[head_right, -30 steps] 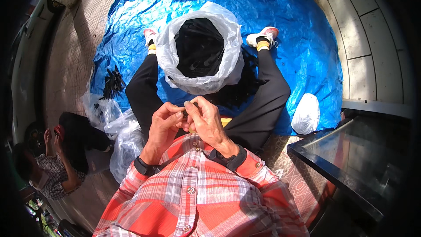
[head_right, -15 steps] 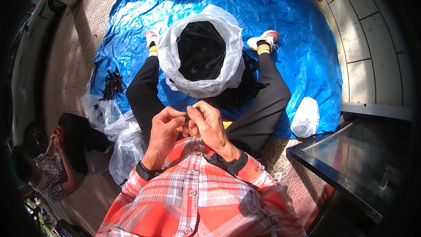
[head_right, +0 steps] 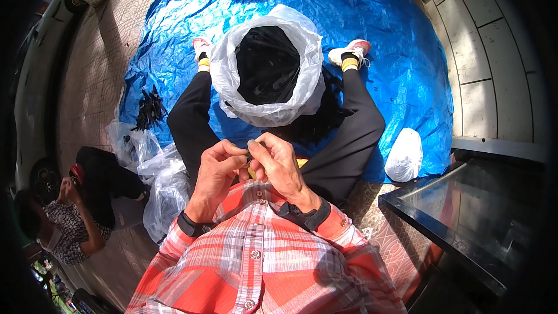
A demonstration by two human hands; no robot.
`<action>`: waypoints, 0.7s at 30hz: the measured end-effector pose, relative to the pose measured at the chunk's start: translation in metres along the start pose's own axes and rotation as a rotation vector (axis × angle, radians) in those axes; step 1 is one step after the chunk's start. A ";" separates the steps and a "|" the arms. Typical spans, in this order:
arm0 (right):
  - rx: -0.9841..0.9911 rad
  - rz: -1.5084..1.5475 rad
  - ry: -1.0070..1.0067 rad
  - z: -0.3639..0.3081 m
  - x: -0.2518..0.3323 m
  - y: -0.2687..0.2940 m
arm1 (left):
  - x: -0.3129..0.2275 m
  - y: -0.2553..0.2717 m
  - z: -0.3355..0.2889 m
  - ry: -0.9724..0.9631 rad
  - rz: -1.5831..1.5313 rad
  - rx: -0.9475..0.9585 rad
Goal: The recorder is sitting on a tarp outdoors, inspecting and trimming small black plastic or rubber shoe components, likely heel tips or sole attachments.
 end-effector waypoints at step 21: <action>-0.071 -1.022 0.847 -0.032 0.052 -0.034 | -0.002 -0.002 -0.007 -0.185 0.135 -0.082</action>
Point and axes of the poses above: each hand's wrist, its own z-axis towards the middle knuckle, its own y-axis out of the back of the hand, x = y × z, the point moved 8 cm from there along z, towards the middle knuckle
